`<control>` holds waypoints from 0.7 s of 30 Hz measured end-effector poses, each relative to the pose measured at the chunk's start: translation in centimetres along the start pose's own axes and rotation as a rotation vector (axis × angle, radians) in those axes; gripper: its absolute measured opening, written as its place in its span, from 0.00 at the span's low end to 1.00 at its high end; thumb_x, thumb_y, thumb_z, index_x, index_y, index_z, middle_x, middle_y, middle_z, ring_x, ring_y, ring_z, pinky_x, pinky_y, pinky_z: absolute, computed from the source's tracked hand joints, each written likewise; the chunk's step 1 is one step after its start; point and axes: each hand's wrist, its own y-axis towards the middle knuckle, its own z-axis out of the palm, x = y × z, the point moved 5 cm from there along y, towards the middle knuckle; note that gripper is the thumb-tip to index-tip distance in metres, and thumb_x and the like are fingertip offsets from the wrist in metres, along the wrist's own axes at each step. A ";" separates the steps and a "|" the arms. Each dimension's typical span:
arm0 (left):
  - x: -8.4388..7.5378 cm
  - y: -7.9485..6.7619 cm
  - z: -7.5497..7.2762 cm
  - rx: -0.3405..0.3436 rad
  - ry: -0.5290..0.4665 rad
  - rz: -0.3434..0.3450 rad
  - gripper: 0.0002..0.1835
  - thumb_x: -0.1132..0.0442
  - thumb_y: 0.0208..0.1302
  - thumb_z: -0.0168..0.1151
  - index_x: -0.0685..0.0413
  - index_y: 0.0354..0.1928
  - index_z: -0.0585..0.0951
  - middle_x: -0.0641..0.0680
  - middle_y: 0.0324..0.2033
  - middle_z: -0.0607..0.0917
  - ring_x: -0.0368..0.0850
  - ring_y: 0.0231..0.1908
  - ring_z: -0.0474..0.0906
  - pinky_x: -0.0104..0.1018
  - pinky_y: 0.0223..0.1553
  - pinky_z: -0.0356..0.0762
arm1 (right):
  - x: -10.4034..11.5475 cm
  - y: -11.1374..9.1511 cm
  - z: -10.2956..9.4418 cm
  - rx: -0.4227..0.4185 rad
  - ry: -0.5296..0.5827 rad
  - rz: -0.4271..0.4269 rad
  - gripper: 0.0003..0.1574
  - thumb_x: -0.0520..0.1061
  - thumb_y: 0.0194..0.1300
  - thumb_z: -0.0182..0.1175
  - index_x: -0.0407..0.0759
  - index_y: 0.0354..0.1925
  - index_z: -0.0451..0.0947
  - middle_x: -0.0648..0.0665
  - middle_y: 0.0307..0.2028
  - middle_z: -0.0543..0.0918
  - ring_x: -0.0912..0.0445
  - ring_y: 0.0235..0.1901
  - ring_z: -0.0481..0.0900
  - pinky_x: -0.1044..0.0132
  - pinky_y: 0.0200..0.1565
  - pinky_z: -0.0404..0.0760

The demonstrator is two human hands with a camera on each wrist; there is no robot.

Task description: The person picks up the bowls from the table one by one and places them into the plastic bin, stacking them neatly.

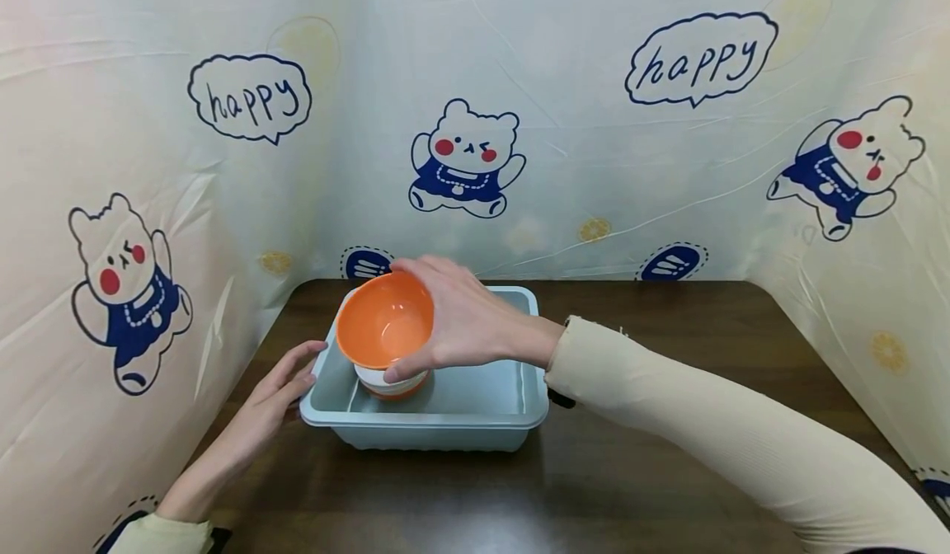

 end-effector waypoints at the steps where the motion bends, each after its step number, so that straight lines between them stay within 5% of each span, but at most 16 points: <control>1: 0.0 0.0 0.0 0.001 0.003 -0.001 0.30 0.56 0.87 0.39 0.58 0.81 0.49 0.73 0.80 0.50 0.76 0.71 0.62 0.37 0.50 0.81 | 0.0 0.3 0.1 0.003 0.000 0.000 0.69 0.74 0.46 0.76 0.50 0.78 0.63 0.54 0.63 0.74 0.58 0.62 0.65 0.53 0.58 0.73; 14: 0.2 0.0 0.0 -0.008 -0.011 0.005 0.29 0.56 0.87 0.39 0.58 0.81 0.49 0.73 0.79 0.54 0.73 0.67 0.67 0.36 0.49 0.81 | -0.8 2.5 1.8 0.038 0.036 0.036 0.68 0.73 0.46 0.76 0.49 0.78 0.63 0.52 0.63 0.74 0.58 0.61 0.66 0.55 0.59 0.74; 21: 0.2 -0.1 0.0 -0.004 0.007 -0.005 0.31 0.53 0.87 0.40 0.58 0.82 0.48 0.73 0.80 0.52 0.75 0.71 0.62 0.38 0.51 0.80 | -2.0 3.3 2.9 0.042 0.053 0.075 0.69 0.71 0.46 0.77 0.48 0.78 0.62 0.51 0.64 0.73 0.57 0.62 0.66 0.55 0.59 0.74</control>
